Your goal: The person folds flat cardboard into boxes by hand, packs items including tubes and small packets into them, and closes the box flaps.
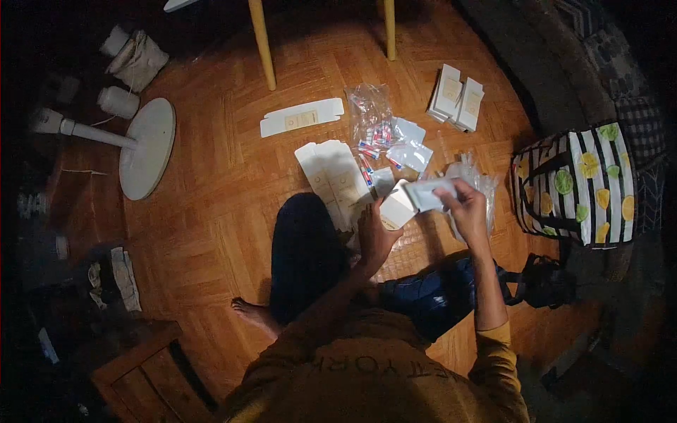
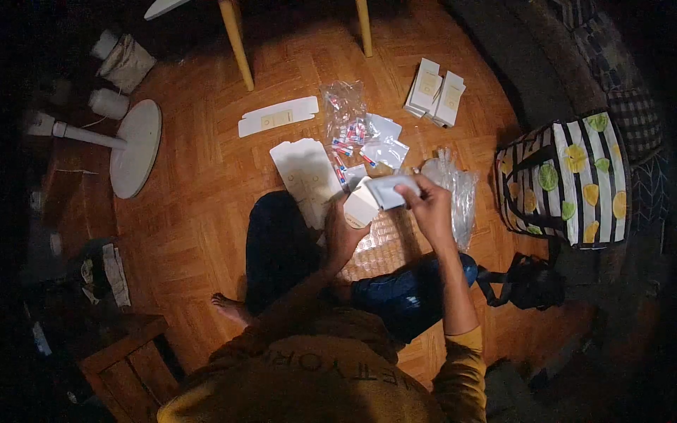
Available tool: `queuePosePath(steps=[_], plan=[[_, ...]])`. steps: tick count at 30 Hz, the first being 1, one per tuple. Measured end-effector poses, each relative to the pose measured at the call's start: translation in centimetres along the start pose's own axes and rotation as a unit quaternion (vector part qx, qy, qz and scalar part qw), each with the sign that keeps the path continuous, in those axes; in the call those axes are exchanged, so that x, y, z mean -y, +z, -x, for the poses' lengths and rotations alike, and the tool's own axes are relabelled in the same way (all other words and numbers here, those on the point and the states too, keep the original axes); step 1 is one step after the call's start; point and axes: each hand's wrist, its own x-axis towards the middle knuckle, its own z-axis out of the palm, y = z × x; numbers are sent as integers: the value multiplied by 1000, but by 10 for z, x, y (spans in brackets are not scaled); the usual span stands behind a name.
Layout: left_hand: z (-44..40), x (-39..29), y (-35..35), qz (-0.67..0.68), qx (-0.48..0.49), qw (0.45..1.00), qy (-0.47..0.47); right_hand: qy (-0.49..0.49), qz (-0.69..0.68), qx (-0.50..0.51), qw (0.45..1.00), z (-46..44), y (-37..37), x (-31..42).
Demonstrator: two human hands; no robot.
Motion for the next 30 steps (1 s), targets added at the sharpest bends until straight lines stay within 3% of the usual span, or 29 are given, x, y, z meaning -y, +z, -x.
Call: queuePosePath(steps=[1,2,5,8,12,14,15,20,21,22,23,24,25,26,27,28,30], plan=[[1,-7,-2,-37,21,999,-5,-14,71,65,995,1,1,-2],[0,-13,-5,-74,41,996,-10,-16,71,69,995,1,2,-3],[7,-13,-7,-58,45,997,34,-137,170,133,967,-4,4,-2],[9,-14,-5,-60,59,996,43,-209,184,92,956,-7,10,1],[0,-21,-4,-30,17,999,1,-175,132,62,974,2,25,-12],[-2,-20,-4,-39,21,999,-5,-196,201,91,955,3,23,-6],[0,-18,-4,-41,23,999,-5,-209,120,38,970,0,28,-14],[5,-22,-2,-39,91,994,-54,-264,218,87,935,-7,17,-23],[9,-14,3,-22,75,996,-31,-144,102,259,950,-14,16,-32],[15,-6,7,-6,62,998,-9,-14,-22,416,909,-22,16,-45],[21,0,10,-8,64,998,-10,44,-78,430,898,-37,18,-68],[25,3,14,-15,55,998,-38,91,-161,184,965,-69,32,-97],[25,6,16,-24,45,997,-64,57,-27,63,996,-81,39,-107],[25,6,17,-26,42,997,-64,55,-29,65,996,-87,53,-129],[24,7,17,-15,42,997,-69,-29,185,-7,982,-92,70,-155],[23,8,16,-3,43,996,-73,-110,388,-79,912,-96,80,-172],[16,8,13,1,31,998,-62,-74,368,-51,925,-100,84,-172]])
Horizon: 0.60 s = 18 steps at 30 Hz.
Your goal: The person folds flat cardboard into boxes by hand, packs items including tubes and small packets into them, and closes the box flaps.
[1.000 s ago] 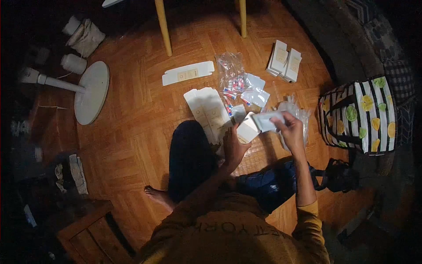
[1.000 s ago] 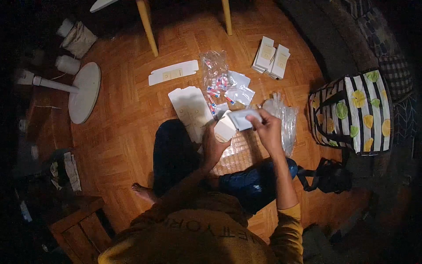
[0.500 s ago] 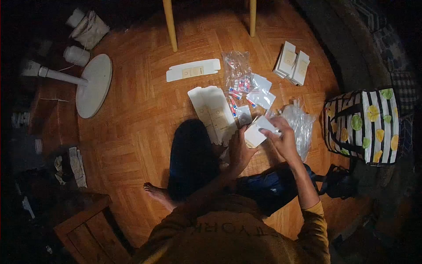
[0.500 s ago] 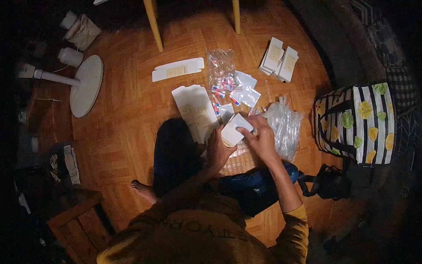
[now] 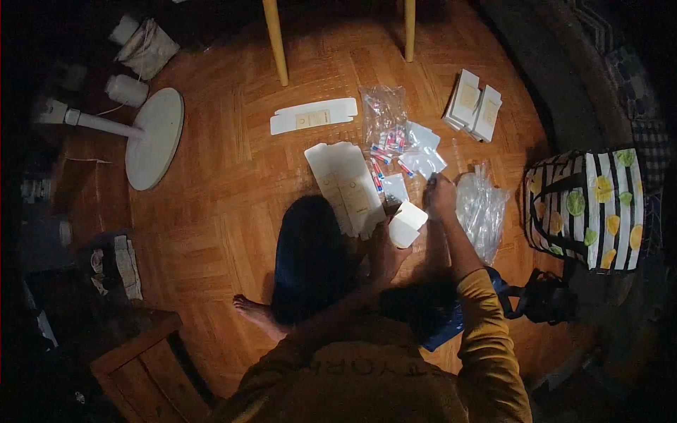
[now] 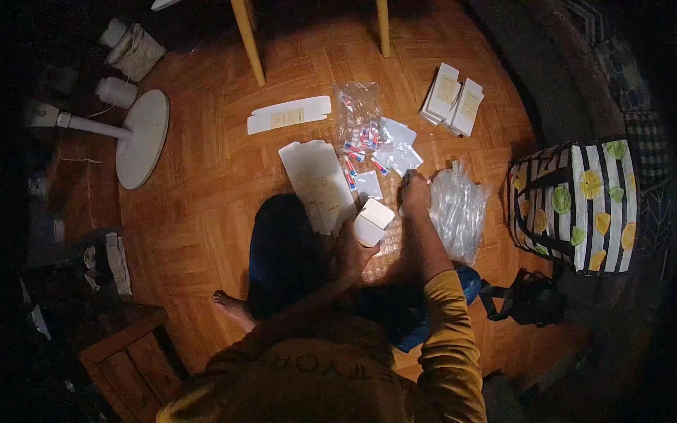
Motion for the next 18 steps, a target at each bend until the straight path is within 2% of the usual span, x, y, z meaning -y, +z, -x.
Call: queuePosePath(steps=[1,2,4,5,6,7,8,10,11,13,16,18], plan=[[-4,-1,-1,7,-12,1000,8,24,-21,41,999,-1,-2,3],[-5,-1,-3,8,-12,1000,7,23,-20,42,999,-1,-6,2],[-7,-1,-8,21,-1,999,-37,103,-95,74,987,2,-47,22],[-9,2,-9,22,1,999,-38,105,-94,76,987,3,-53,20],[-12,5,-9,7,16,998,-61,91,-316,51,943,4,-60,14],[-15,5,-9,-7,30,996,-82,72,-522,22,850,3,-74,19],[-16,3,-8,-6,32,996,-81,72,-520,21,851,8,-89,24],[-16,-2,-7,-10,-3,999,-30,84,-535,-76,837,33,-144,71],[-15,-4,-5,-8,0,1000,-28,85,-533,-80,838,46,-149,77],[-14,-9,-2,-33,-33,999,26,-16,-361,-57,931,68,-155,87],[-12,-15,-2,-20,-62,997,40,-157,-261,-32,952,90,-139,89],[-11,-15,-8,35,-63,997,38,-171,-266,-53,947,93,-141,89]])
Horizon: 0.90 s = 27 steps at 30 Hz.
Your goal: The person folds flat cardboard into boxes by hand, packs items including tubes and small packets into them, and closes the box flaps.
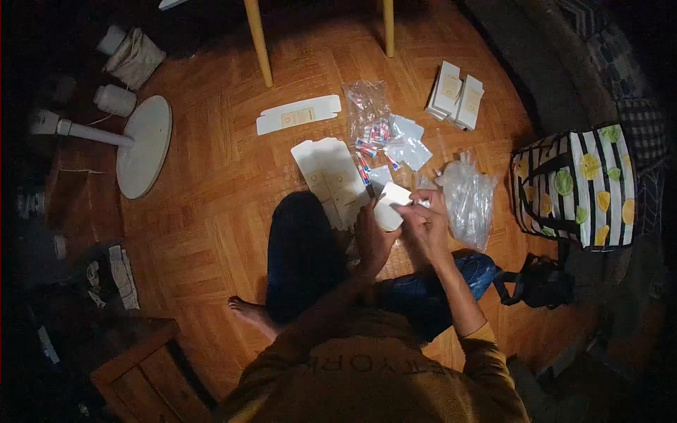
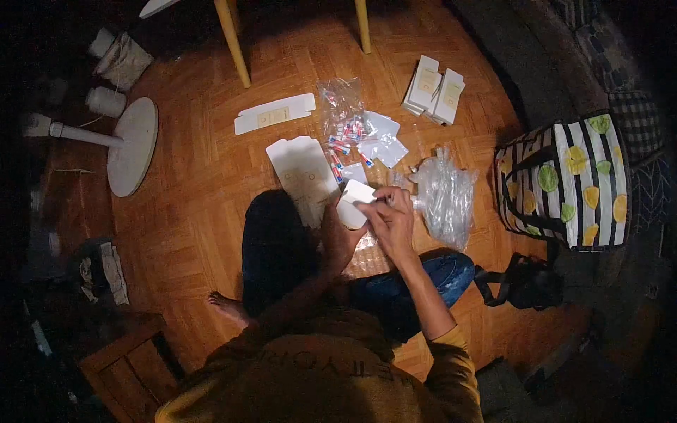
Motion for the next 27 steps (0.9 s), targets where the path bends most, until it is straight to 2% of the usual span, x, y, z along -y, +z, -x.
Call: queuePosePath(steps=[2,4,5,6,7,8,10,12,14,15,17,18,20,21,22,23,24,25,27], plan=[[4,-2,-8,-13,3,1000,-15,-21,-5,-18,1000,0,3,-11],[5,-14,-17,-2,-4,1000,-16,218,-131,-112,961,10,12,-65],[7,-18,-19,-19,-1,1000,-24,217,-130,-116,960,25,15,-102],[8,-19,-22,-36,1,999,-32,143,80,-54,985,42,18,-146],[8,-19,-24,-36,1,999,-31,63,285,13,956,51,17,-169],[8,-19,-25,-52,-4,998,-26,61,285,12,957,52,11,-172],[8,-11,-26,-69,-13,997,-22,122,322,101,933,51,3,-169],[5,-5,-24,-15,-29,999,-43,138,304,100,937,51,-4,-167],[5,-6,-25,-11,-25,998,-50,217,137,156,954,54,-13,-167],[7,-6,-25,-7,-18,998,-60,220,137,156,953,58,-13,-170],[6,-6,-22,6,-21,999,-47,230,-66,6,971,62,-12,-178],[7,-5,-20,17,-24,999,-34,233,-66,5,970,58,-20,-168],[9,-12,-18,-8,-12,999,-29,394,-253,34,883,34,-40,-128],[10,-15,-17,-34,-3,999,-24,412,-304,-12,859,28,-38,-123],[13,-16,-15,-33,-1,999,-23,413,-303,-14,859,32,-32,-138],[15,-19,-15,-35,9,999,-20,339,-174,-14,924,42,-20,-166],[13,-21,-15,-37,15,999,-15,253,-42,-13,966,35,-14,-166],[9,-22,-16,-38,10,999,-13,305,-170,-39,936,32,-11,-163],[14,-19,-19,-30,35,998,-37,324,-159,-11,933,25,-15,-159]])
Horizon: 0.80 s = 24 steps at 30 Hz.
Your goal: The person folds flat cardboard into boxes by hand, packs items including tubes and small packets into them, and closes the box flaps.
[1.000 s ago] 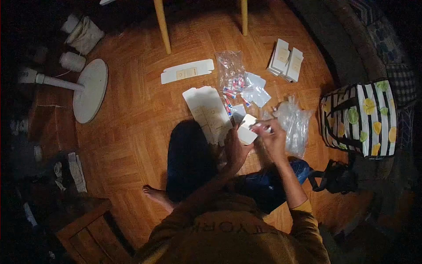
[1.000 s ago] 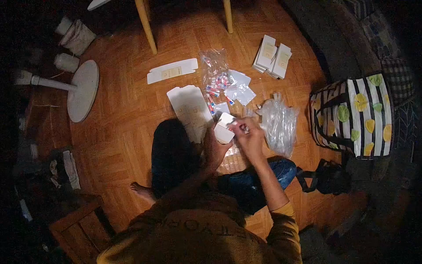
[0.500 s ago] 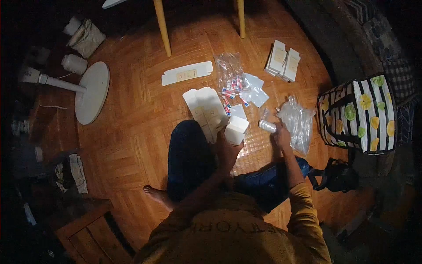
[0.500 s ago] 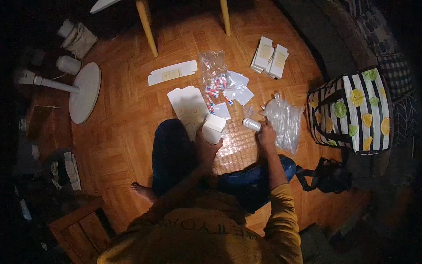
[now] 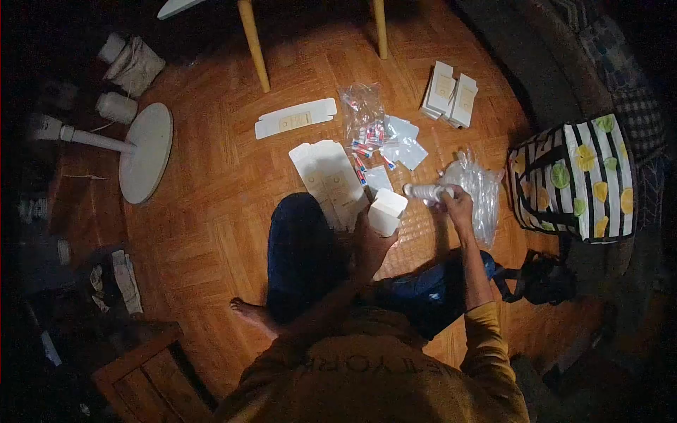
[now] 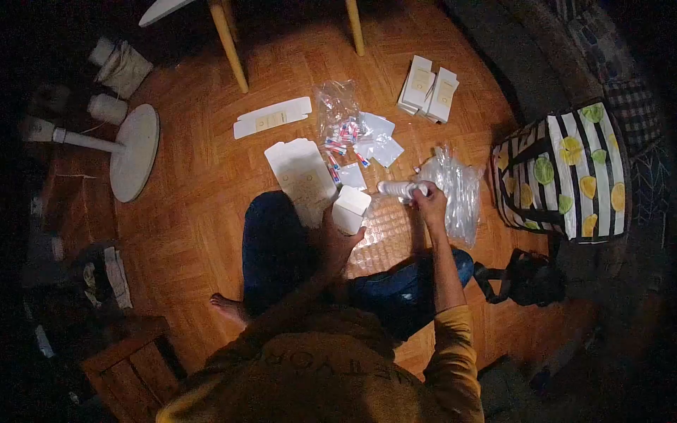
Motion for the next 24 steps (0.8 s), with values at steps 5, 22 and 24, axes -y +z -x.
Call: queuePosePath(steps=[5,22,24], plan=[[1,8,2,58,1,998,-28,5,-72,63,995,-4,-9,45],[1,0,-1,-7,6,1000,0,-74,196,-46,977,-15,5,-9],[1,20,14,82,20,996,-12,-175,365,-6,914,-2,10,-30]])
